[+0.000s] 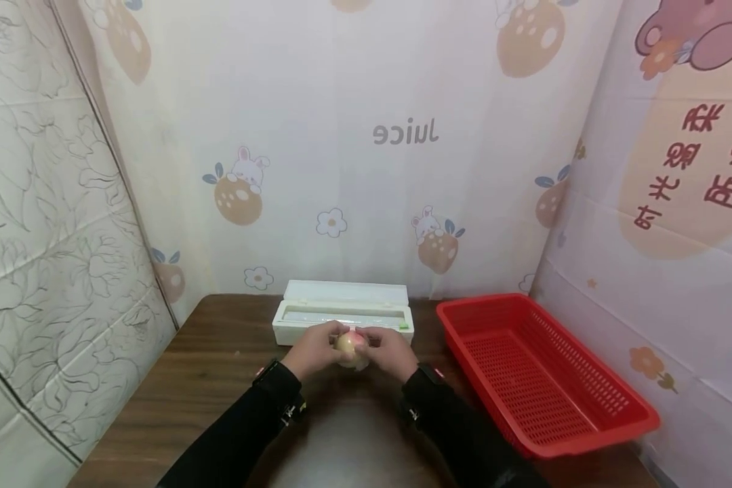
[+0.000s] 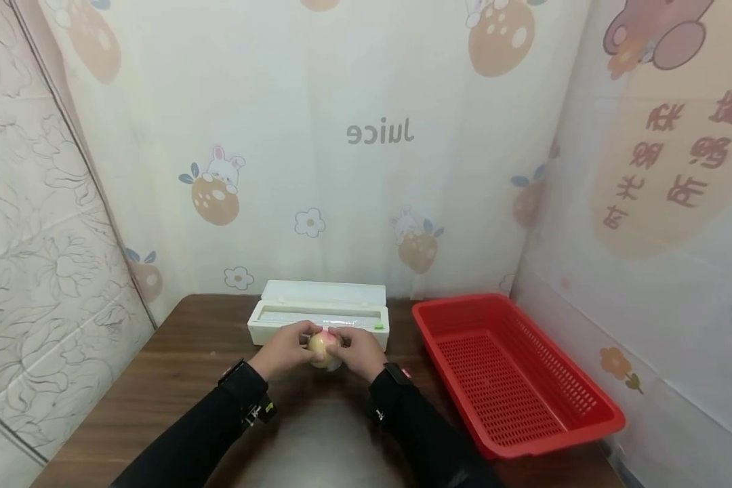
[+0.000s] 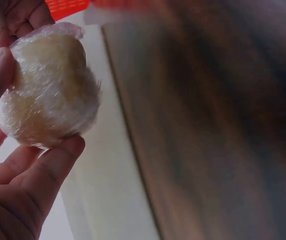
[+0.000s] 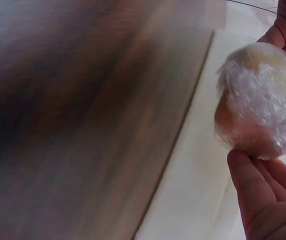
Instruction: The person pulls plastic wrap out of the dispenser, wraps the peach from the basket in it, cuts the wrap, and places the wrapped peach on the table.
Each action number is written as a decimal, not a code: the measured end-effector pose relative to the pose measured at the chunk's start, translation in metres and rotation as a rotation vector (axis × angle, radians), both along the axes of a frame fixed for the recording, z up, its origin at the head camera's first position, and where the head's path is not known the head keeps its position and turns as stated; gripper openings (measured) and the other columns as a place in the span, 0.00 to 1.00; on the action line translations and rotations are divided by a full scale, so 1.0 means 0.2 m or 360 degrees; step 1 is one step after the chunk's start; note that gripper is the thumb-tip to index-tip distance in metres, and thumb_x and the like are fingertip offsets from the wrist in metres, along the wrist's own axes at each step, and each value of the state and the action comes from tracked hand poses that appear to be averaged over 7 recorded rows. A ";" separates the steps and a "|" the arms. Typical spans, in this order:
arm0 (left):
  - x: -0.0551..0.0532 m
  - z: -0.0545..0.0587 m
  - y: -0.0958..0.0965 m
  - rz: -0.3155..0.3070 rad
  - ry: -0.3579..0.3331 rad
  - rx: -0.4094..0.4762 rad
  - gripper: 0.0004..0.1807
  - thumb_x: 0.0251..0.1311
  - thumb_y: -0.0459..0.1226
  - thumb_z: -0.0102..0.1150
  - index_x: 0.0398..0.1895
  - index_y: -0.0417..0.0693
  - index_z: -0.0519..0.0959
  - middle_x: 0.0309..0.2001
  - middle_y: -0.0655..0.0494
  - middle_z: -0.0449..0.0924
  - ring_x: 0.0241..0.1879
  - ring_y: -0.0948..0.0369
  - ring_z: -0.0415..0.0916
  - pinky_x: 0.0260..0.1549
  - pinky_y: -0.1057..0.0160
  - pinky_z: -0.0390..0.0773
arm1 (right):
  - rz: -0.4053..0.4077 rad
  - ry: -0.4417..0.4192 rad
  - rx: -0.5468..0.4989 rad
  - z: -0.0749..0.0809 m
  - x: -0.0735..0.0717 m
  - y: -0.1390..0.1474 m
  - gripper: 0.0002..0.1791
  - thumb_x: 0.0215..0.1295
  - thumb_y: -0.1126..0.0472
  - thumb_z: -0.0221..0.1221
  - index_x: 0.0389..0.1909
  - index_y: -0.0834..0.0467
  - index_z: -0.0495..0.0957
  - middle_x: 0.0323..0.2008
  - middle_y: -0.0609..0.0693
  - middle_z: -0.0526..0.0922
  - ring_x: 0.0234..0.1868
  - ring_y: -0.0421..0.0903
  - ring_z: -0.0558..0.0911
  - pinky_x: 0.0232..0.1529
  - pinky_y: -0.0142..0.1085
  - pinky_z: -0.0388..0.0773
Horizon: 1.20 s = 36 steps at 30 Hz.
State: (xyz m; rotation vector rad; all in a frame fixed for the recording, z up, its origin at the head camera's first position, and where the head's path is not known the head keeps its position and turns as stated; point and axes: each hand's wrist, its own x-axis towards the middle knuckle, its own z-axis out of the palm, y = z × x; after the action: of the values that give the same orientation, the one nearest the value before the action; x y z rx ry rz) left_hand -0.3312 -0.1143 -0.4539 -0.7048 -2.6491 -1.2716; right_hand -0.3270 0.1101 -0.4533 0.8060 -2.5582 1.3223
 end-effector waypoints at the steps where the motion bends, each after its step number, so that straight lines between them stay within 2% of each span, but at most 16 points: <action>1: 0.00 -0.02 0.00 -0.0020 0.0009 -0.0018 0.23 0.52 0.39 0.82 0.51 0.54 0.85 0.49 0.57 0.88 0.49 0.57 0.84 0.41 0.59 0.84 | 0.0007 0.0009 0.0029 -0.01 0.01 0.00 0.19 0.71 0.57 0.70 0.60 0.56 0.86 0.57 0.52 0.90 0.58 0.51 0.87 0.61 0.49 0.83; 5: 0.01 -0.07 0.03 -0.0096 0.0068 -0.0118 0.21 0.46 0.36 0.84 0.42 0.52 0.82 0.41 0.60 0.85 0.38 0.62 0.79 0.34 0.64 0.82 | 0.0043 0.0000 0.0131 -0.06 0.02 0.02 0.18 0.68 0.60 0.71 0.57 0.56 0.88 0.51 0.50 0.91 0.51 0.47 0.85 0.53 0.42 0.81; 10: 0.01 -0.12 0.04 -0.0113 0.0086 -0.0185 0.22 0.43 0.33 0.84 0.38 0.49 0.79 0.37 0.60 0.82 0.34 0.64 0.76 0.30 0.67 0.80 | 0.0000 -0.0024 0.0187 -0.11 0.02 0.01 0.18 0.65 0.61 0.73 0.55 0.57 0.88 0.47 0.50 0.91 0.45 0.45 0.83 0.49 0.39 0.80; 13: 0.00 -0.13 0.05 -0.0119 0.0122 -0.0227 0.24 0.43 0.32 0.84 0.41 0.47 0.79 0.40 0.57 0.83 0.37 0.62 0.77 0.33 0.65 0.80 | -0.0020 -0.0018 0.0185 -0.14 0.02 0.01 0.18 0.65 0.61 0.73 0.56 0.59 0.87 0.48 0.51 0.90 0.46 0.45 0.83 0.50 0.40 0.80; 16: 0.00 -0.15 0.05 -0.0132 0.0144 -0.0315 0.26 0.45 0.32 0.83 0.49 0.46 0.81 0.46 0.54 0.84 0.43 0.61 0.79 0.40 0.64 0.81 | -0.0023 -0.0038 0.0192 -0.15 0.03 0.00 0.19 0.65 0.62 0.73 0.56 0.59 0.87 0.51 0.53 0.90 0.49 0.47 0.83 0.53 0.44 0.81; 19: 0.00 -0.15 0.06 -0.0130 0.0115 -0.0350 0.29 0.47 0.34 0.83 0.55 0.46 0.82 0.51 0.54 0.85 0.48 0.60 0.79 0.45 0.62 0.80 | -0.0048 -0.0063 0.0201 -0.14 0.04 0.00 0.19 0.66 0.63 0.72 0.58 0.59 0.86 0.55 0.54 0.88 0.53 0.49 0.83 0.56 0.48 0.81; 23: -0.01 -0.13 0.06 -0.0102 0.0047 -0.0282 0.30 0.47 0.34 0.84 0.55 0.46 0.82 0.51 0.54 0.85 0.48 0.59 0.80 0.45 0.59 0.81 | -0.0050 -0.0037 0.0224 -0.11 0.05 0.00 0.20 0.67 0.62 0.71 0.59 0.59 0.85 0.57 0.56 0.87 0.55 0.52 0.84 0.57 0.51 0.81; 26: -0.01 -0.13 0.06 -0.0098 0.0019 -0.0274 0.30 0.47 0.34 0.85 0.55 0.46 0.82 0.51 0.54 0.85 0.47 0.60 0.80 0.45 0.60 0.82 | -0.0037 -0.0050 0.0268 -0.09 0.05 0.00 0.20 0.68 0.61 0.71 0.59 0.58 0.85 0.58 0.56 0.87 0.57 0.53 0.84 0.57 0.49 0.81; 32: 0.01 -0.10 0.05 -0.0109 -0.0003 -0.0298 0.30 0.49 0.37 0.84 0.57 0.47 0.82 0.52 0.53 0.86 0.47 0.59 0.80 0.45 0.60 0.81 | -0.0091 -0.0143 0.0306 -0.06 0.07 0.00 0.20 0.68 0.61 0.71 0.59 0.58 0.84 0.58 0.56 0.88 0.56 0.53 0.85 0.53 0.47 0.82; 36: 0.01 -0.09 0.04 -0.0076 -0.0001 -0.0286 0.29 0.49 0.37 0.84 0.55 0.47 0.82 0.51 0.54 0.85 0.47 0.60 0.80 0.45 0.59 0.81 | -0.0083 -0.0129 0.0286 -0.05 0.06 -0.02 0.19 0.68 0.62 0.71 0.58 0.59 0.85 0.57 0.56 0.88 0.54 0.51 0.85 0.53 0.46 0.82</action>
State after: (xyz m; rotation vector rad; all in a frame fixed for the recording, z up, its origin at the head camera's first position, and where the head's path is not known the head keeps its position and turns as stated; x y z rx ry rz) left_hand -0.3282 -0.1063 -0.4719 -0.7959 -2.7882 -1.0531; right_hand -0.3148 0.1063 -0.4638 0.7225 -2.7726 1.1455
